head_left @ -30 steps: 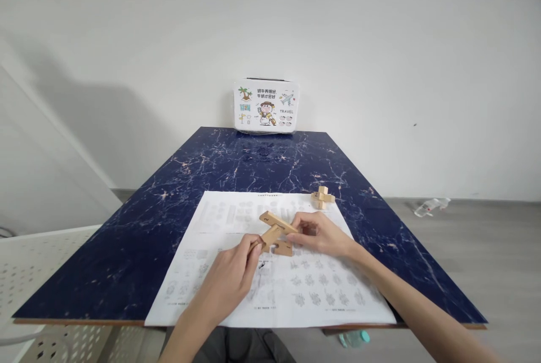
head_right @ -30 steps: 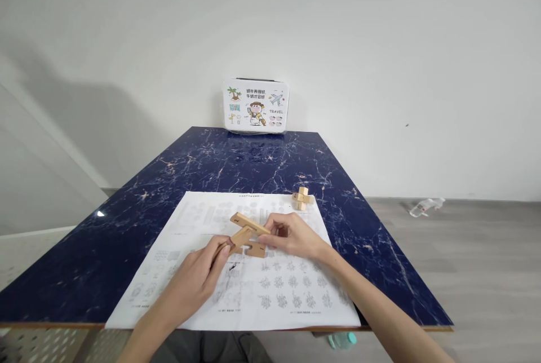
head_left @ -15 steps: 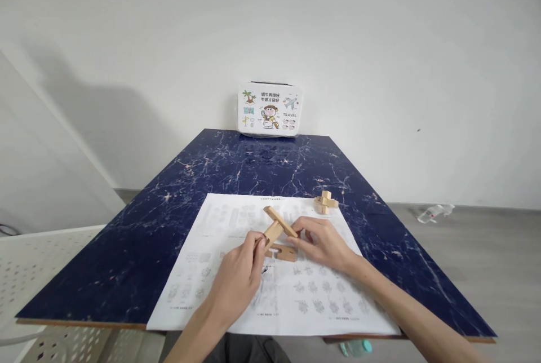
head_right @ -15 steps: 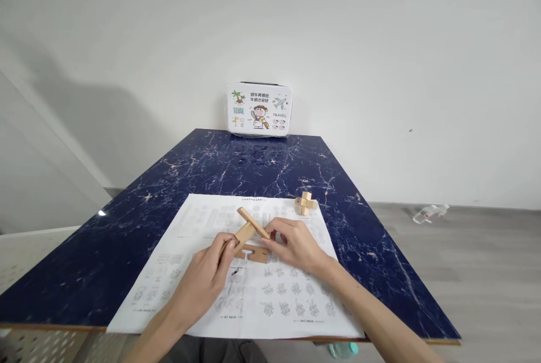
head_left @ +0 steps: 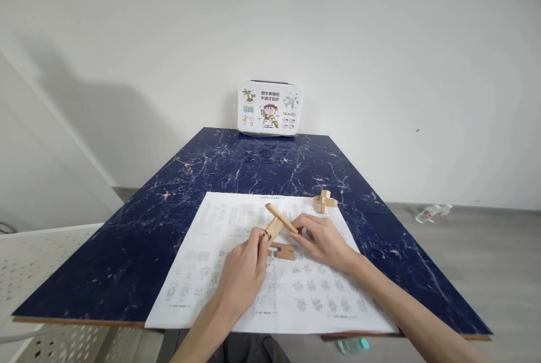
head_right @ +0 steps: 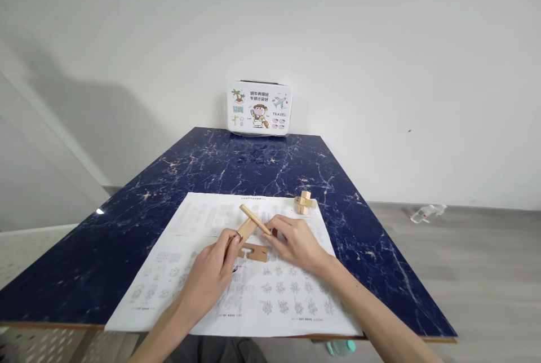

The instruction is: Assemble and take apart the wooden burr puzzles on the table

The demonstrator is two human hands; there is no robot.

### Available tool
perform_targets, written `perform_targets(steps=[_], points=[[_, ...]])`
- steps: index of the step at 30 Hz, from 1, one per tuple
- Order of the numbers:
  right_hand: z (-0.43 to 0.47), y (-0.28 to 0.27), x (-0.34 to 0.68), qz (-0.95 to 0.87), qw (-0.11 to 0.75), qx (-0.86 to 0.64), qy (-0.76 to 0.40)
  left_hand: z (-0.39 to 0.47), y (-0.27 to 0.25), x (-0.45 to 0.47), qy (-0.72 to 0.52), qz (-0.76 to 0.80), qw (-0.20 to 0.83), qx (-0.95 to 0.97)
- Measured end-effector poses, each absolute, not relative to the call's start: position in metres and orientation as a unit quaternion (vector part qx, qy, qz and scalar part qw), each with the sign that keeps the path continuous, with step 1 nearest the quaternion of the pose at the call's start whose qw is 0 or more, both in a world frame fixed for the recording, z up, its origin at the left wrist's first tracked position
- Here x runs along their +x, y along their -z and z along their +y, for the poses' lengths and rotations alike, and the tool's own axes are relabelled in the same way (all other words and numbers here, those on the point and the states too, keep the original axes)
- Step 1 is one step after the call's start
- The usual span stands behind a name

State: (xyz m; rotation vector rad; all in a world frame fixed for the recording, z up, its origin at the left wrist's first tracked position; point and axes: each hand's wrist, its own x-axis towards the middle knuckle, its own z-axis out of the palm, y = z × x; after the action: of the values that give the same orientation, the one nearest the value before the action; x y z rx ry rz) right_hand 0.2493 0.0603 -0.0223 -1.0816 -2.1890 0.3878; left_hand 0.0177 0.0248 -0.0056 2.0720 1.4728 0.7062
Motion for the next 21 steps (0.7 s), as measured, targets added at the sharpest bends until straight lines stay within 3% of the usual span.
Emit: perform_targets(steps=[21], points=[[0.0579,0.02,0.2513,-0.833,0.333,-0.412,-0.161,0.0212,0.0016,0.0203,-0.311,0.516,0.296,0.741]])
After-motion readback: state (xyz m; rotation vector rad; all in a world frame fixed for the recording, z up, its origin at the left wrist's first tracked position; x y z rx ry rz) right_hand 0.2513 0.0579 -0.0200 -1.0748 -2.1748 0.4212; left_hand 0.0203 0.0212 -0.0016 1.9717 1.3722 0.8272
